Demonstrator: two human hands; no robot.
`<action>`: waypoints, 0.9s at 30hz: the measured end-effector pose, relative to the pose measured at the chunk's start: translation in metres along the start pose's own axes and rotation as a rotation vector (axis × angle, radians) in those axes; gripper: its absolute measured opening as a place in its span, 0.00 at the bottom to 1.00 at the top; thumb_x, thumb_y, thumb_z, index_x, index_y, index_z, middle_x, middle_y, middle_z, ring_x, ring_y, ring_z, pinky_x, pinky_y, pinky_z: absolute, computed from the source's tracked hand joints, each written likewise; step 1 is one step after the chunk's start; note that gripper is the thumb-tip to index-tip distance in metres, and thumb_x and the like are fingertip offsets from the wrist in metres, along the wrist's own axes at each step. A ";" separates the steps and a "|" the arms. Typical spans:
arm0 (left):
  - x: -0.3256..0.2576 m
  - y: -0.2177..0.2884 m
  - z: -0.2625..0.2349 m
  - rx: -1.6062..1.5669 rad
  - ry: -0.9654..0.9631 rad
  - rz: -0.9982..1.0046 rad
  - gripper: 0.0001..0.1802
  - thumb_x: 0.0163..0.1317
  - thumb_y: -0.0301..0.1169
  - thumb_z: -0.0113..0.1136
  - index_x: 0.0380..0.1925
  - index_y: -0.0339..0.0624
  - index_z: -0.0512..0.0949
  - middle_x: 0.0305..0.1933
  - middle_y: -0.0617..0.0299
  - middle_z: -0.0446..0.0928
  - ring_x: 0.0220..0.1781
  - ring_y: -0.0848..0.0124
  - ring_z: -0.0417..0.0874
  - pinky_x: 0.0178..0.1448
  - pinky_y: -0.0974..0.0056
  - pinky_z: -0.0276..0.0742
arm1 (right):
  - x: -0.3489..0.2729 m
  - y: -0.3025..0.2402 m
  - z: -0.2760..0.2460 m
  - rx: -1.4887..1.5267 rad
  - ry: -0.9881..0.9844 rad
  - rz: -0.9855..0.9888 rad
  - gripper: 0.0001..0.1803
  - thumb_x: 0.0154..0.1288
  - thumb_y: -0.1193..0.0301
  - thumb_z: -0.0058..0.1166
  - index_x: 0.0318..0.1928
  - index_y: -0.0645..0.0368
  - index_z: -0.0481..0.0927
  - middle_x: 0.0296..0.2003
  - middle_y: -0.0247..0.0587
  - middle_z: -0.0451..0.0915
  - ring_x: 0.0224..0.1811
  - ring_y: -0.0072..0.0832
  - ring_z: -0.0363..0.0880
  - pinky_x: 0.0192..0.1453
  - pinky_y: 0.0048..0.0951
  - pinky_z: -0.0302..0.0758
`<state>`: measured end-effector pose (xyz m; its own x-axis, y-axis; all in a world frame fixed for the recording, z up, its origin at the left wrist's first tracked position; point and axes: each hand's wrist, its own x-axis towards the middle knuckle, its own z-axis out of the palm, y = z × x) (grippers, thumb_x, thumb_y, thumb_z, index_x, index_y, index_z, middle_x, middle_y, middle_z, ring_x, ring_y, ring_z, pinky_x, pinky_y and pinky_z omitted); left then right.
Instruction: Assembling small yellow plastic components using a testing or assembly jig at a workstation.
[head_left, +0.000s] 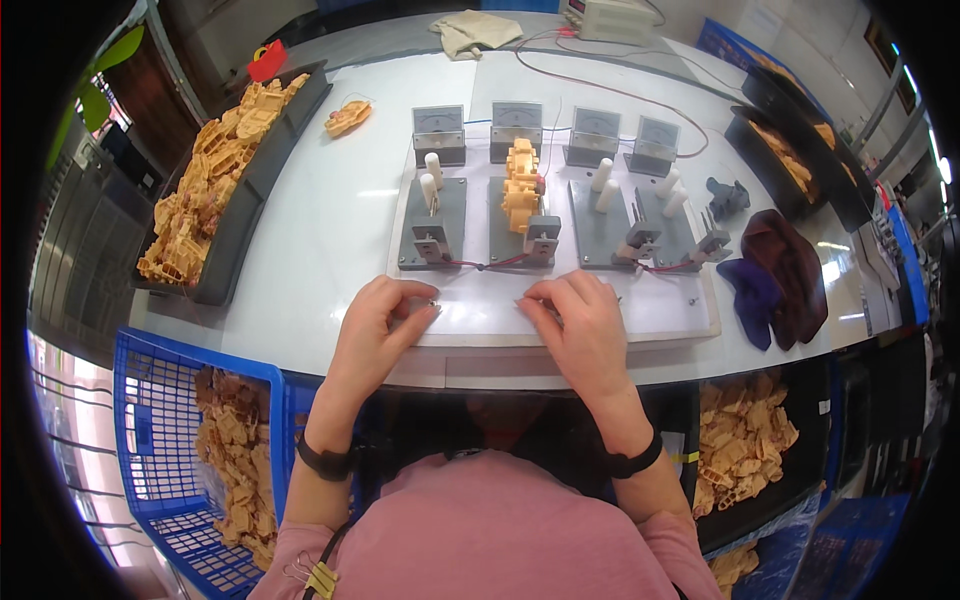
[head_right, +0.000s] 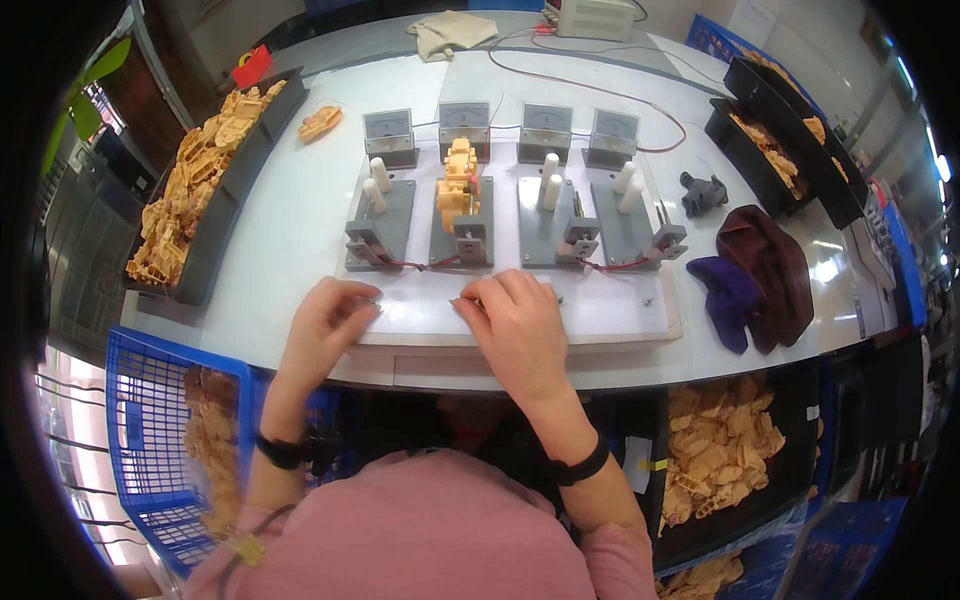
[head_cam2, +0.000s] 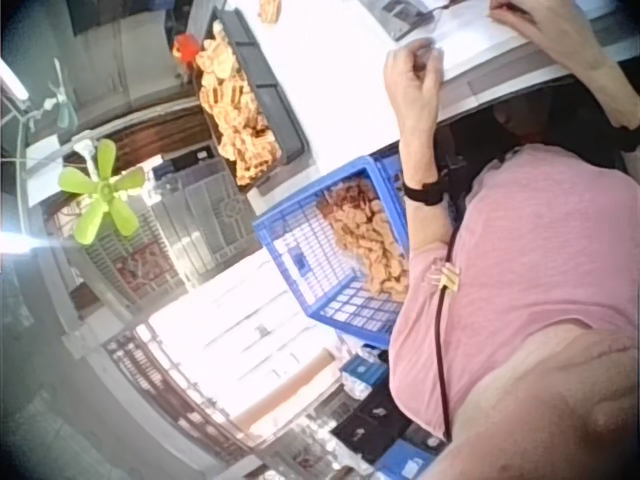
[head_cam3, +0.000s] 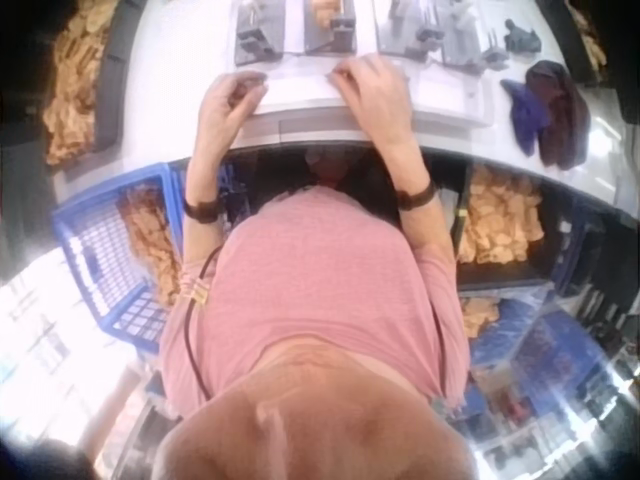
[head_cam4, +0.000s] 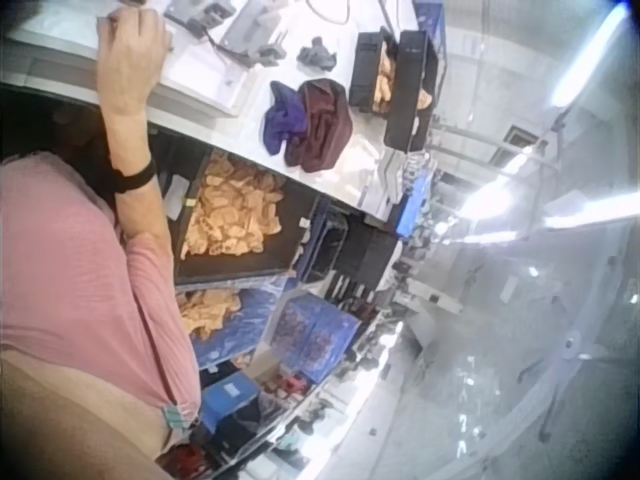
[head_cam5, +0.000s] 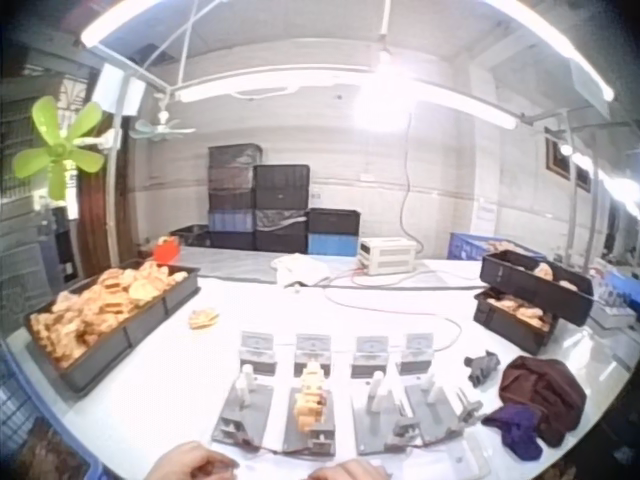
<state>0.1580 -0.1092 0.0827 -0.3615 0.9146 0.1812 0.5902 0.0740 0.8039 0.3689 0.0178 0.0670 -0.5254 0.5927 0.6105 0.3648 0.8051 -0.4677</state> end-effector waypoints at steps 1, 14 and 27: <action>0.000 0.000 0.000 -0.001 0.002 -0.002 0.10 0.61 0.28 0.65 0.42 0.38 0.82 0.31 0.59 0.71 0.35 0.67 0.73 0.41 0.65 0.72 | 0.000 0.000 0.000 -0.011 -0.004 0.000 0.06 0.58 0.69 0.66 0.32 0.53 0.82 0.31 0.33 0.76 0.36 0.34 0.76 0.42 0.35 0.68; 0.000 -0.001 -0.001 0.018 -0.002 -0.004 0.10 0.61 0.29 0.65 0.42 0.39 0.82 0.32 0.58 0.72 0.36 0.66 0.74 0.42 0.65 0.73 | -0.001 0.001 0.001 -0.028 0.004 -0.028 0.06 0.57 0.68 0.66 0.34 0.52 0.82 0.31 0.32 0.76 0.35 0.33 0.76 0.41 0.34 0.68; 0.001 -0.001 0.000 0.000 -0.001 -0.020 0.10 0.60 0.29 0.65 0.41 0.39 0.82 0.31 0.59 0.71 0.35 0.67 0.72 0.39 0.65 0.71 | 0.000 0.000 0.000 -0.019 0.017 -0.014 0.07 0.55 0.70 0.68 0.33 0.53 0.82 0.30 0.32 0.77 0.35 0.34 0.76 0.42 0.35 0.69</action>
<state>0.1575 -0.1083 0.0820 -0.3724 0.9135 0.1640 0.5828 0.0927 0.8073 0.3689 0.0174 0.0671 -0.5176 0.5812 0.6279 0.3720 0.8137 -0.4466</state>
